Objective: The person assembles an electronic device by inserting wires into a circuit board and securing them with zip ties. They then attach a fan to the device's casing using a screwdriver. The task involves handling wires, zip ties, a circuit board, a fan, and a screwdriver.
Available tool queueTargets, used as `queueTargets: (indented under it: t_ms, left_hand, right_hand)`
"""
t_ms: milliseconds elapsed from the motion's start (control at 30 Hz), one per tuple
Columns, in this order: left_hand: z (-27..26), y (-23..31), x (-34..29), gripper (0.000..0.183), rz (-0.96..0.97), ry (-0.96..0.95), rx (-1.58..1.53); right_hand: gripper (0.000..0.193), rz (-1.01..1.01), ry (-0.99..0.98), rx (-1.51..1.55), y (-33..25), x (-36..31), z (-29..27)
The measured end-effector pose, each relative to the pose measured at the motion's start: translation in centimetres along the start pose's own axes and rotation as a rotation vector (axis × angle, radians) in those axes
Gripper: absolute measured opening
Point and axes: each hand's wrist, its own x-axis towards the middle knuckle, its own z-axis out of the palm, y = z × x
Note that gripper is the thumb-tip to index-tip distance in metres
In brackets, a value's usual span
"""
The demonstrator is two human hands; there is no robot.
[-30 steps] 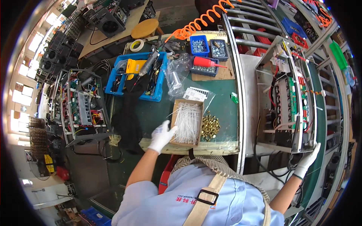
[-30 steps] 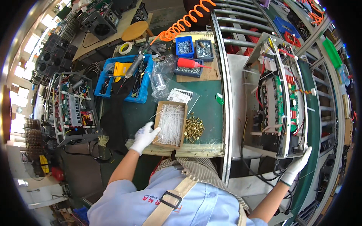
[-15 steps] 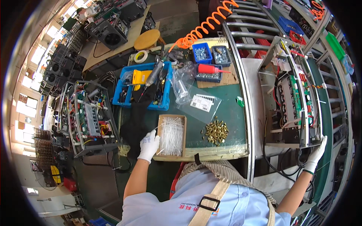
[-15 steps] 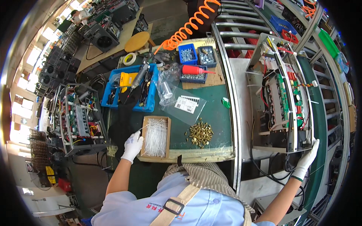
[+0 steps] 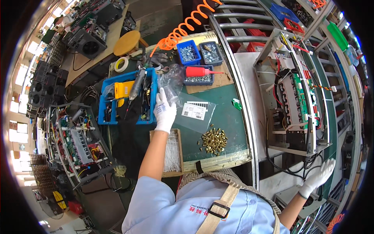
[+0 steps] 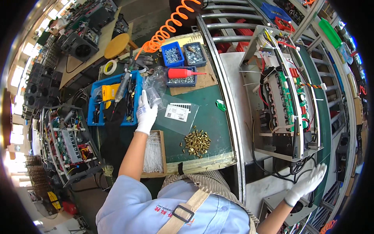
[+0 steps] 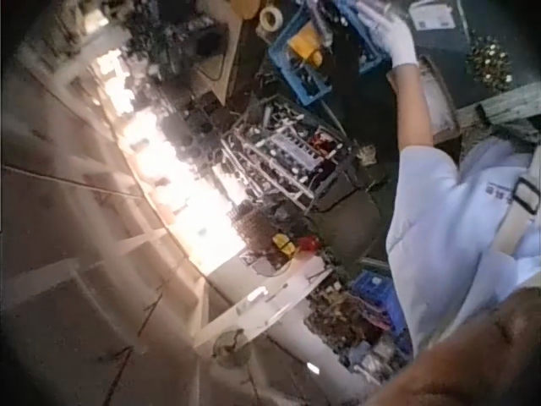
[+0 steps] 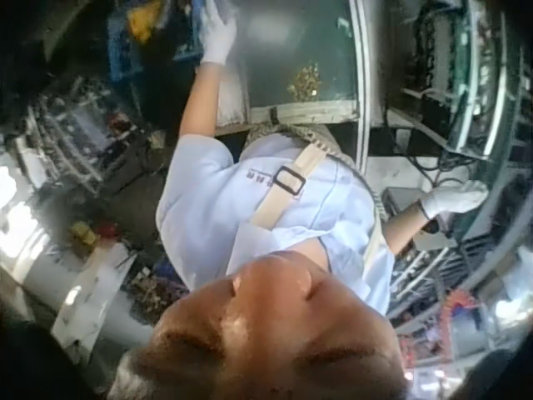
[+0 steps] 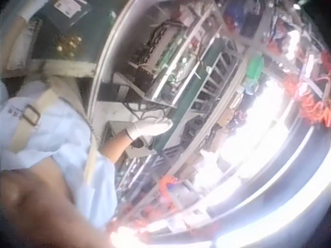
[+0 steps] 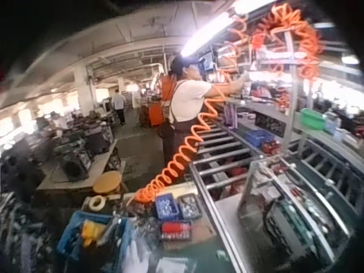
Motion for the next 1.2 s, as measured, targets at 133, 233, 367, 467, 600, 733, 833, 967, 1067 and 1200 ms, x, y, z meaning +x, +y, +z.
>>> queueTargets:
  t_ms: [133, 233, 367, 467, 600, 733, 833, 967, 1067, 1200]
  left_hand:
    - [-2.7, 4.2, -1.7, 0.056, 0.413, 0.382, 0.219]
    - [-0.7, 5.6, -3.4, 0.037, 0.806, 0.018, 0.009]
    - [5.9, -1.5, -1.8, 0.043, 0.268, -0.179, 0.250]
    - [3.5, 0.3, -0.9, 0.047, 0.231, -0.249, 0.272]
    - [3.5, -0.1, -0.2, 0.073, 0.113, -0.338, 0.263]
    - [4.1, -1.5, -0.1, 0.111, -0.163, -0.360, 0.299]
    - [1.7, 2.1, 0.4, 0.099, -0.269, -0.386, 0.304]
    - [6.6, -4.2, 1.7, 0.040, -0.233, -0.295, 0.097]
    - [7.6, -4.8, 1.5, 0.021, -0.254, -0.175, -0.032]
    - [6.5, -2.4, -0.1, 0.026, -0.169, -0.013, 0.116]
  right_hand:
    - [0.042, 0.076, 0.072, -0.163, -5.2, -5.5, 2.2]
    - [0.042, 0.160, -0.005, 0.165, -3.1, -4.7, 2.7]
    - [0.041, 0.083, -0.039, -0.078, -6.2, -1.8, 7.9]
    - [0.045, 0.175, 0.048, -0.031, -3.8, 1.0, 7.0]
    - [0.044, 0.082, 0.077, 0.085, -5.9, 1.9, 7.9]
    - [0.041, -0.099, -0.007, 0.053, -10.7, -1.5, 8.3]
    - [0.040, -0.123, -0.110, -0.012, -12.0, -4.5, 7.6]
    - [0.039, -0.023, -0.166, 0.084, -12.6, -6.1, 6.9]
    - [0.035, 0.011, -0.247, 0.071, -12.8, -7.4, 8.4]
    - [0.028, 0.102, -0.481, 0.031, -14.7, -9.3, 13.1]
